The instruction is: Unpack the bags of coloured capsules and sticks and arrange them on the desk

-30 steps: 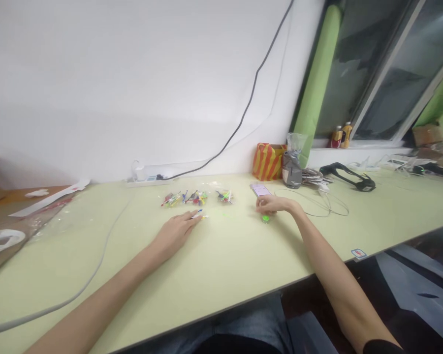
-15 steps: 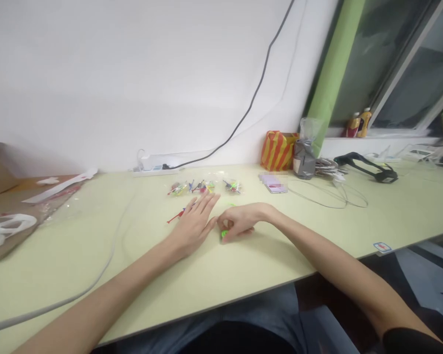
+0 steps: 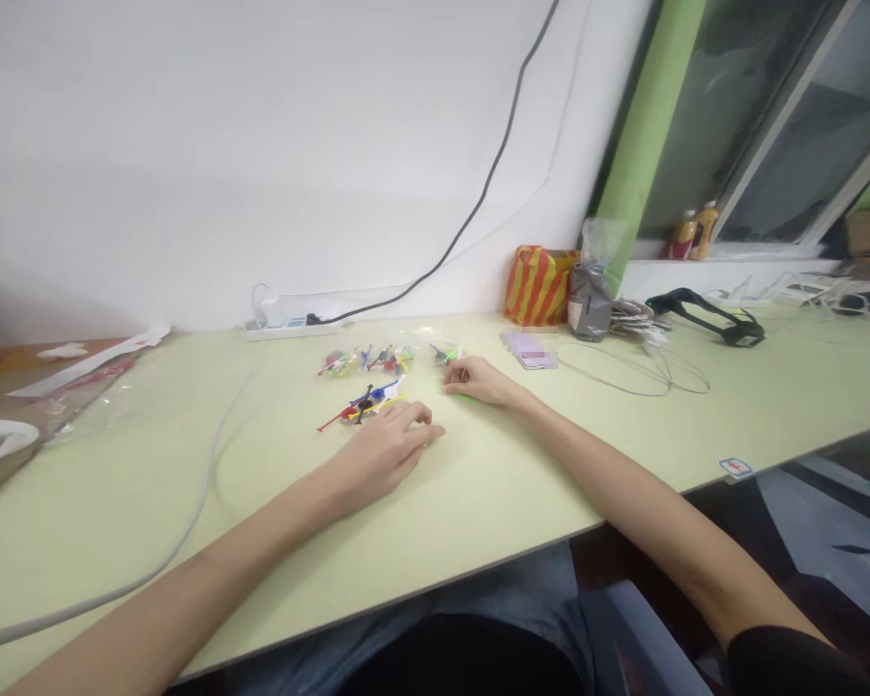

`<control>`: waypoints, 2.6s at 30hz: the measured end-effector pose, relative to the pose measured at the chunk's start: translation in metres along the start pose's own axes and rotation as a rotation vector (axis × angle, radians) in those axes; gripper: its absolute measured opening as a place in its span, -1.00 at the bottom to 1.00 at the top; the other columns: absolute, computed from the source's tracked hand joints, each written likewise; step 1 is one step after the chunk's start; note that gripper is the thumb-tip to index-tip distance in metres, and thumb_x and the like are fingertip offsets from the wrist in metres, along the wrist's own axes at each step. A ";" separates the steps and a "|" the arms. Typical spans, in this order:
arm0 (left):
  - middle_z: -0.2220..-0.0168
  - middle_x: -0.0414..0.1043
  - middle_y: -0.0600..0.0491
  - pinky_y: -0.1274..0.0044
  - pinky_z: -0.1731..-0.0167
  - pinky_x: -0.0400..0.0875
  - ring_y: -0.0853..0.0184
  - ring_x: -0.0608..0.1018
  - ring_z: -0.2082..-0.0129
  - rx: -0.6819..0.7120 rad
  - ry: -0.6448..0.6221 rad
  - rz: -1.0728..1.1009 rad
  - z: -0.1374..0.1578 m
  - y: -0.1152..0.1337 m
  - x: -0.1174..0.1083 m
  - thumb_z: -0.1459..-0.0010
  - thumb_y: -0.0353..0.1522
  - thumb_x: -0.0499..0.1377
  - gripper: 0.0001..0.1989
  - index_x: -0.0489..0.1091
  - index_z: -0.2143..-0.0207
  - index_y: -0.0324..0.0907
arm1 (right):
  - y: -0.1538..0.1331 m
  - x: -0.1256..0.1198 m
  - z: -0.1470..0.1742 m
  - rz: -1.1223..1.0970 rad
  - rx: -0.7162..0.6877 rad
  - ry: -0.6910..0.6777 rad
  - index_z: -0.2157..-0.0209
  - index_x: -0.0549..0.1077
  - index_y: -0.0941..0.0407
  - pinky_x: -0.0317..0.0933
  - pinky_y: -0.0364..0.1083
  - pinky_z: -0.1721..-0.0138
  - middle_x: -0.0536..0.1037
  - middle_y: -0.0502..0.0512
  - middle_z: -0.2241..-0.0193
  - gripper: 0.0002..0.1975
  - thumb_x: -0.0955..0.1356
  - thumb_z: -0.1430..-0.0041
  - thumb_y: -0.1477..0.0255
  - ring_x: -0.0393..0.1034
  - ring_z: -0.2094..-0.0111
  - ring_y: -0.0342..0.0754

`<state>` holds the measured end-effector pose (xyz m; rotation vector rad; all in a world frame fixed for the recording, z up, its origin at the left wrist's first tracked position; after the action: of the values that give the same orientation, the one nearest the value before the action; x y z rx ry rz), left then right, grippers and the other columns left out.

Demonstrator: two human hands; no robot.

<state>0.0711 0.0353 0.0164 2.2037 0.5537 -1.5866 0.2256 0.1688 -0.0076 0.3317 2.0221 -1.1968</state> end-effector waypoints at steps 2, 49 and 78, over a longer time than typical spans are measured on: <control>0.02 0.34 -0.11 0.33 0.05 0.36 0.19 0.45 0.06 -0.003 0.021 -0.013 -0.001 0.002 -0.001 -0.40 -0.41 -0.07 -0.65 0.42 -0.08 -0.10 | -0.003 0.003 -0.002 -0.004 -0.013 0.012 0.40 0.45 0.18 0.13 -0.15 0.32 0.47 0.01 0.44 -0.83 0.42 -0.18 0.37 0.30 0.39 -0.11; 0.30 0.42 -0.05 0.30 0.17 0.33 0.16 0.37 0.22 -0.237 0.155 -0.037 0.000 -0.039 -0.014 -0.44 -0.32 -0.11 -0.67 0.40 0.28 -0.17 | -0.075 0.015 0.020 -0.289 -0.076 -0.306 0.29 0.40 0.14 0.25 -0.17 0.43 0.47 -0.02 0.53 -0.83 0.38 -0.25 0.32 0.34 0.49 -0.14; -0.02 0.35 -0.09 0.18 -0.06 0.33 0.09 0.36 -0.07 -0.228 0.097 -0.078 -0.001 -0.039 0.003 -0.44 -0.29 -0.13 -0.66 0.38 0.27 -0.16 | -0.047 0.026 0.027 -0.087 0.050 -0.586 0.48 0.37 0.17 0.02 -0.16 0.49 0.31 -0.09 0.62 -0.52 0.33 -0.27 0.03 0.10 0.57 -0.21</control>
<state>0.0526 0.0690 0.0110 2.1176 0.8160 -1.3819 0.1941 0.1169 -0.0037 -0.0844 1.5092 -1.2241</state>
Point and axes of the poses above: each hand's wrist, its own z-axis away from the middle knuckle, its own x-axis out of the palm, y = z × x, the point moved 8 cm from there along -z, towards the middle knuckle
